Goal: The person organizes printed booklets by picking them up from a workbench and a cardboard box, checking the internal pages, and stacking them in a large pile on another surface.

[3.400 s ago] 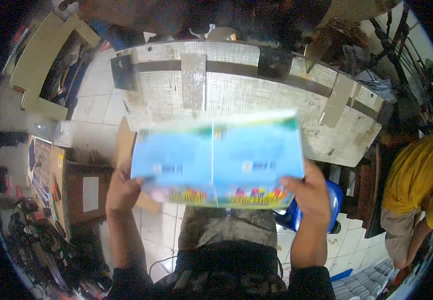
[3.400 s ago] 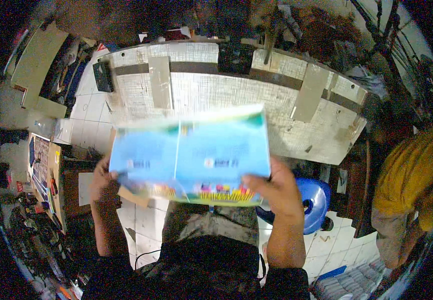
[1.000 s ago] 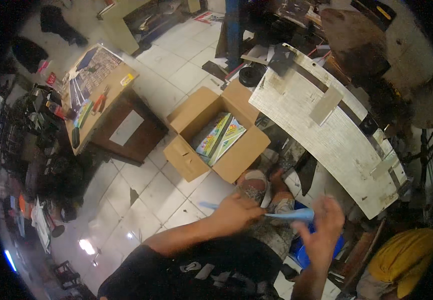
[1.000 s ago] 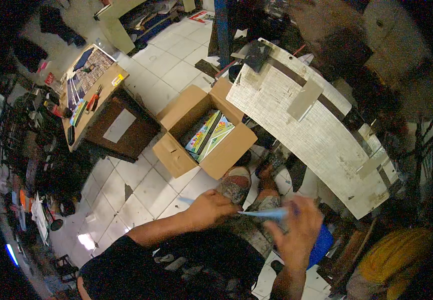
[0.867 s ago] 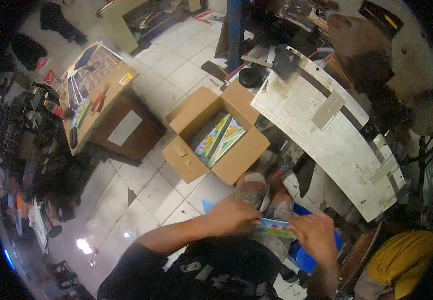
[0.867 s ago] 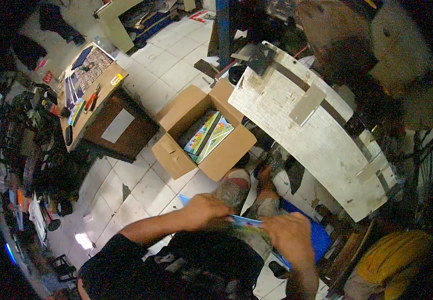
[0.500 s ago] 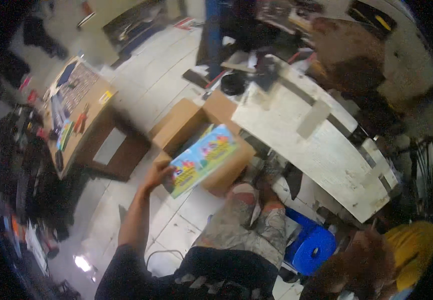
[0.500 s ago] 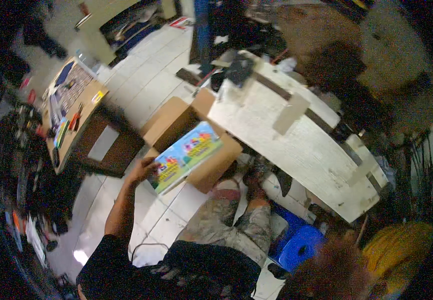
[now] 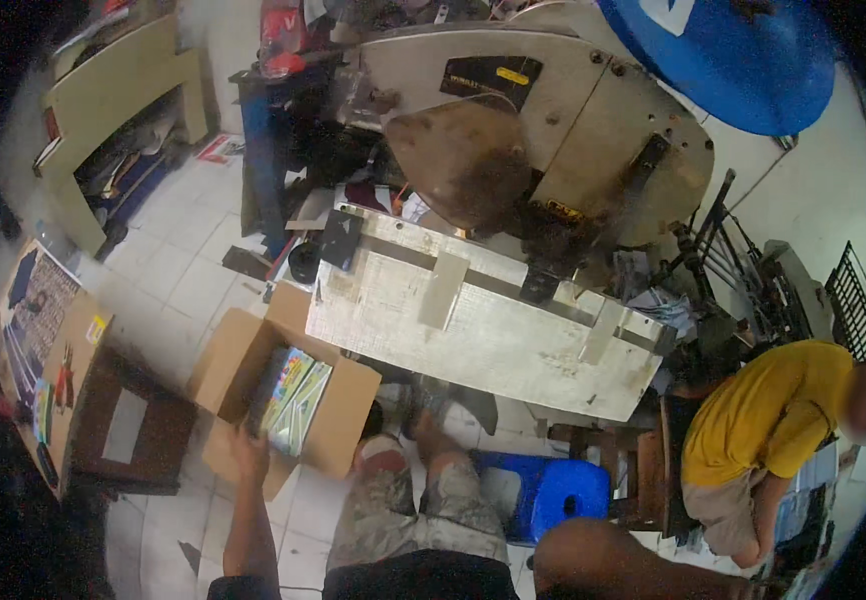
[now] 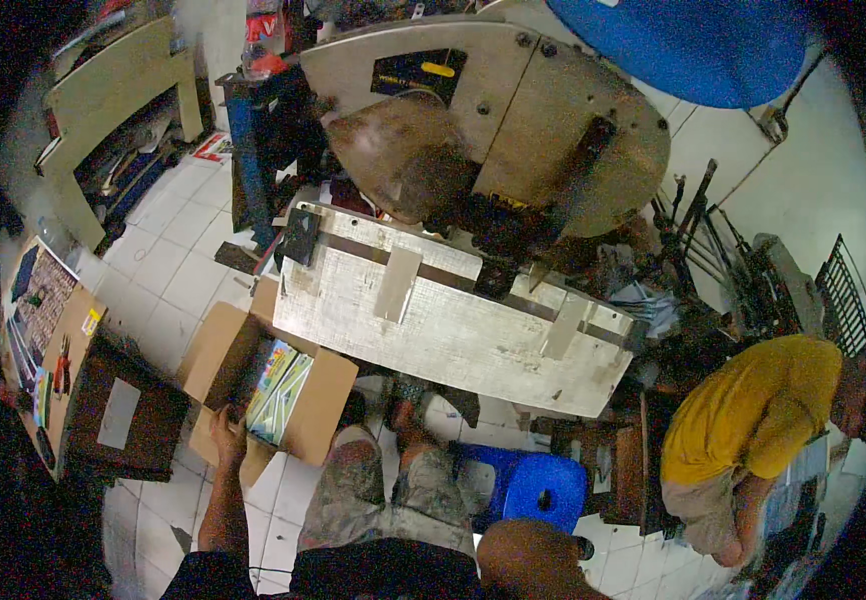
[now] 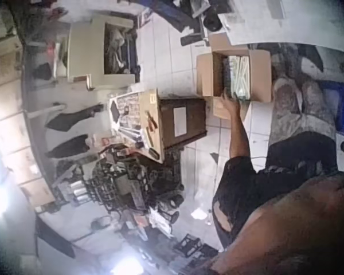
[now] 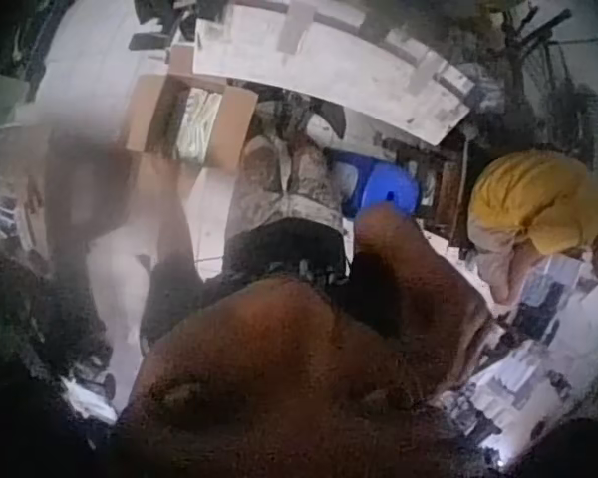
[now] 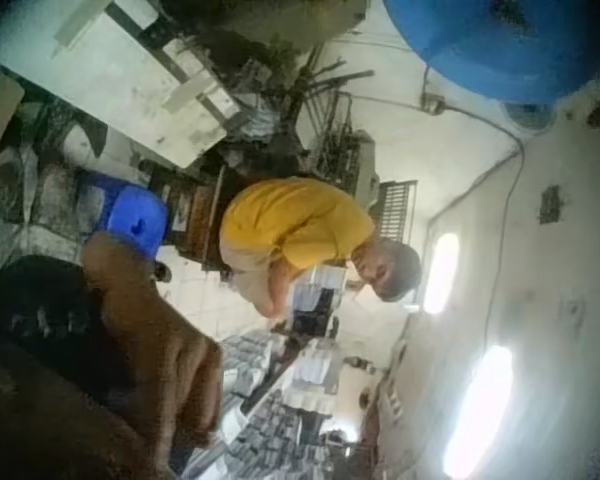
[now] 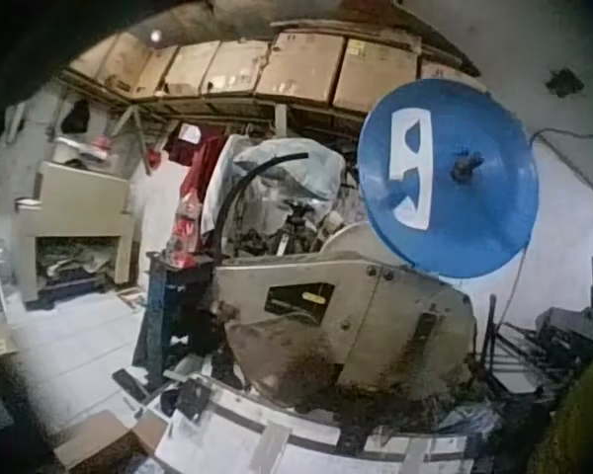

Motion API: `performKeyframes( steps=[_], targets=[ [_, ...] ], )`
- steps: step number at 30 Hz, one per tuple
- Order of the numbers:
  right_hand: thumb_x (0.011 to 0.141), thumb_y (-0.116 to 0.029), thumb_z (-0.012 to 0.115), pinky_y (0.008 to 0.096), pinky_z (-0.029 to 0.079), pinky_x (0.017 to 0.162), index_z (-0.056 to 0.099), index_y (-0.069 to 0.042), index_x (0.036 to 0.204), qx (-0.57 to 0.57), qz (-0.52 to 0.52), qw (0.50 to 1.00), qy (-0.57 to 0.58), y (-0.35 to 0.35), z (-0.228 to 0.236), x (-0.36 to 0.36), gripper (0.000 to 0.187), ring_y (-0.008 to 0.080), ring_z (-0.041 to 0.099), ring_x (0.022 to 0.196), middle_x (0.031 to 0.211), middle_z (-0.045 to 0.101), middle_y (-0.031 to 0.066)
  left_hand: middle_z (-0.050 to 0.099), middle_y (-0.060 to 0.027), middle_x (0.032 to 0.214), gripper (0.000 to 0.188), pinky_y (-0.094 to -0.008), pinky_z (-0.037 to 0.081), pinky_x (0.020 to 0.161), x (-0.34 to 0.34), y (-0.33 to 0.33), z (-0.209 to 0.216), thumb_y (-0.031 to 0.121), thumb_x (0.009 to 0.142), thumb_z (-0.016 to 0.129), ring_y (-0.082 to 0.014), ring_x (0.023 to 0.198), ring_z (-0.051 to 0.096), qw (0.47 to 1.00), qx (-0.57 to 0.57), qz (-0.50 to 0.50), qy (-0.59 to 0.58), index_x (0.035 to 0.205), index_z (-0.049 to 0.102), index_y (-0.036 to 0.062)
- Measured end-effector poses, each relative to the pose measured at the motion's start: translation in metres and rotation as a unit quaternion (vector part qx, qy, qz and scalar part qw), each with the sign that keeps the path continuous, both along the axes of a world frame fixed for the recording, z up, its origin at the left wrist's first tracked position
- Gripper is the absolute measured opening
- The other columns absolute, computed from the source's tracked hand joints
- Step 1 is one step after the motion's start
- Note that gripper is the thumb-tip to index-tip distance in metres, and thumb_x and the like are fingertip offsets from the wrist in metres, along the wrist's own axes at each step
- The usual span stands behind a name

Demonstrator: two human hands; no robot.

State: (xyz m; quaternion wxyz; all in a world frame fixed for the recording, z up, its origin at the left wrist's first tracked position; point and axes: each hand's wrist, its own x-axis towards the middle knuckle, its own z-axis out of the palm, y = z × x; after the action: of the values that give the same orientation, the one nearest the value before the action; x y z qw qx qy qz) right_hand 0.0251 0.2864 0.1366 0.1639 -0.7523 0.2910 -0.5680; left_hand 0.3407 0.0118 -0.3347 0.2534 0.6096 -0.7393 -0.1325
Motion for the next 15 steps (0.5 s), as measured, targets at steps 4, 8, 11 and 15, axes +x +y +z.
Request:
performKeyframes(
  steps=[4,8,11,15],
  targets=[
    [0.087,-0.029,0.064,0.0424,0.051,0.086,0.067,-0.001,0.093,-0.003,0.008,1.000,0.013,0.007,0.003,0.007,0.028,0.0335,0.065,0.087,0.094,0.067,0.0150,0.057,-0.0202,0.120,0.043,-0.0450,0.042,0.098,0.027,0.029,-0.004,0.014,0.083,0.069,-0.0386,0.111,0.054,0.995,-0.039,-0.032,0.085,0.122,0.055,0.0023],
    [0.089,-0.030,0.062,0.0425,0.051,0.087,0.067,-0.001,0.092,-0.001,0.014,1.000,0.027,0.006,0.008,-0.004,0.029,0.0336,0.065,0.087,0.092,0.067,0.0149,0.058,-0.0198,0.116,0.041,-0.0440,0.042,0.098,0.040,0.055,0.022,0.009,0.082,0.067,-0.0367,0.110,0.055,0.995,-0.026,-0.008,0.096,0.120,0.056,0.0017],
    [0.091,-0.030,0.061,0.0426,0.051,0.087,0.066,-0.001,0.091,0.043,-0.059,0.994,0.078,0.000,0.011,-0.027,0.030,0.0338,0.065,0.087,0.091,0.067,0.0148,0.058,-0.0201,0.119,0.043,-0.0430,0.040,0.100,0.021,0.049,0.067,0.010,0.082,0.067,-0.0367,0.113,0.054,0.990,-0.001,0.022,0.142,0.123,0.055,0.0020],
    [0.096,-0.032,0.052,0.0444,0.050,0.085,0.065,0.001,0.092,0.293,-0.202,0.901,0.247,-0.058,-0.103,-0.073,0.037,0.0378,0.063,0.090,0.093,0.065,0.0172,0.055,-0.0176,0.123,0.046,-0.0420,0.040,0.099,0.019,0.027,0.054,0.009,0.087,0.064,-0.0326,0.114,0.053,0.973,-0.020,0.065,0.222,0.130,0.049,0.0026]
  ],
)
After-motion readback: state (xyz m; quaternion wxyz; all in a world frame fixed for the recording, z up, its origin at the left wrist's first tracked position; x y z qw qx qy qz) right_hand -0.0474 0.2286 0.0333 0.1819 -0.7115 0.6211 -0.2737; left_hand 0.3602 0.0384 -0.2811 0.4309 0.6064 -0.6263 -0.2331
